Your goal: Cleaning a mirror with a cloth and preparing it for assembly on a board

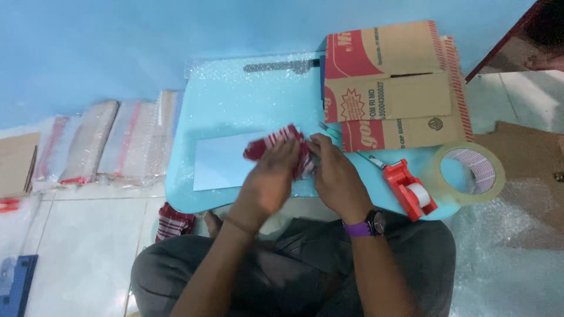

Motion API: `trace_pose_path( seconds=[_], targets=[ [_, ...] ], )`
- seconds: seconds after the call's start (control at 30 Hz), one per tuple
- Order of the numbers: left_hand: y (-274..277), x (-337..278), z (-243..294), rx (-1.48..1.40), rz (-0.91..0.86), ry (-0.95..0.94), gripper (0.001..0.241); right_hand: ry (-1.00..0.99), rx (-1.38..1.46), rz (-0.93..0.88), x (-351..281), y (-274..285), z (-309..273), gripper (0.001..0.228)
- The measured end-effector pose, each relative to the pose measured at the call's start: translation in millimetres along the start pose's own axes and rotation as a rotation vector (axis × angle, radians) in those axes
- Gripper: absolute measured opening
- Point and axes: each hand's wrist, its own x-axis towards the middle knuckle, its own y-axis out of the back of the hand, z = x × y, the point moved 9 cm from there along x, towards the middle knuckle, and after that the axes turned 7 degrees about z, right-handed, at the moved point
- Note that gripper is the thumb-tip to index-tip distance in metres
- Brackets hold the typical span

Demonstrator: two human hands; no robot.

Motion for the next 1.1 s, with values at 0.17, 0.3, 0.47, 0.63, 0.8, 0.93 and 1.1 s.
trace_pose_path(
  seconds=[0.17, 0.3, 0.47, 0.63, 0.8, 0.93, 1.1],
  targets=[
    [1, -3, 3, -0.033, 0.126, -0.053, 0.049, 0.013, 0.021, 0.014, 3, -3, 13, 0.058],
    [-18, 31, -24, -0.194, -0.115, 0.146, 0.056, -0.029, 0.027, 0.035, -2, 2, 11, 0.048],
    [1, 18, -10, -0.159, -0.136, 0.162, 0.060, -0.044, -0.059, 0.036, -10, 15, -10, 0.045],
    [26, -9, 13, -0.076, -0.016, 0.158, 0.050, -0.011, -0.229, -0.146, -17, -3, -2, 0.048],
    [19, -13, 19, -0.148, -0.092, 0.113, 0.057, 0.127, -0.273, -0.084, -22, 2, -17, 0.050],
    [12, 16, -1, -0.137, -0.049, 0.053, 0.053, 0.112, -0.263, -0.074, -21, -6, -5, 0.055],
    [1, 29, -9, -0.137, -0.090, 0.025, 0.062, 0.143, -0.330, -0.058, -21, -14, 8, 0.056]
  ],
)
